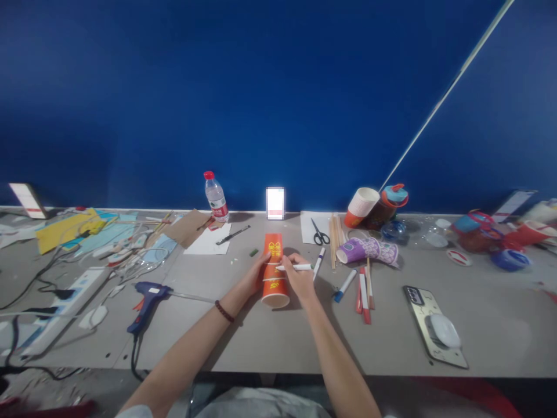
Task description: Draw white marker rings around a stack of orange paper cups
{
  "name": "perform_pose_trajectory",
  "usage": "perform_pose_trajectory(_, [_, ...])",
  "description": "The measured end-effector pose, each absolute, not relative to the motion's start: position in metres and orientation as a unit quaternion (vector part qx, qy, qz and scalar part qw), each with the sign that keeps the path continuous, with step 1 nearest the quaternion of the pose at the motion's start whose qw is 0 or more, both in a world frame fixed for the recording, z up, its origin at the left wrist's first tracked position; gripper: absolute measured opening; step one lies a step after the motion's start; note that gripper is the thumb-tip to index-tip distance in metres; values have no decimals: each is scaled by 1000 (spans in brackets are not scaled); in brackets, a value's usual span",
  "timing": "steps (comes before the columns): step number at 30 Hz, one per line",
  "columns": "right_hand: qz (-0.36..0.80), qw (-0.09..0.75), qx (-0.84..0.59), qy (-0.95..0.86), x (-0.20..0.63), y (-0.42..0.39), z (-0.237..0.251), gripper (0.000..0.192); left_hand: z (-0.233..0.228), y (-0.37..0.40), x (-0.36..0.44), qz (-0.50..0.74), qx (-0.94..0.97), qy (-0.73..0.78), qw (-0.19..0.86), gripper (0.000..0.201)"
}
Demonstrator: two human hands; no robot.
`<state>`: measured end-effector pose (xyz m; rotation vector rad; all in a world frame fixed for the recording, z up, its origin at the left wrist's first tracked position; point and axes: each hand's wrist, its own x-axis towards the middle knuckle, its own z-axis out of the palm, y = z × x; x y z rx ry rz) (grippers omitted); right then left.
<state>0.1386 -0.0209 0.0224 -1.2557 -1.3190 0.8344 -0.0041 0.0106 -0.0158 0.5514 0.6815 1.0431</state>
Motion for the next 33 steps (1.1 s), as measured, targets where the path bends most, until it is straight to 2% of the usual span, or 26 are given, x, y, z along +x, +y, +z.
perform_pose_trajectory(33, [353, 535, -537, -548, 140, -20, 19, 31, -17, 10, -3, 486, 258, 315, 774, 36])
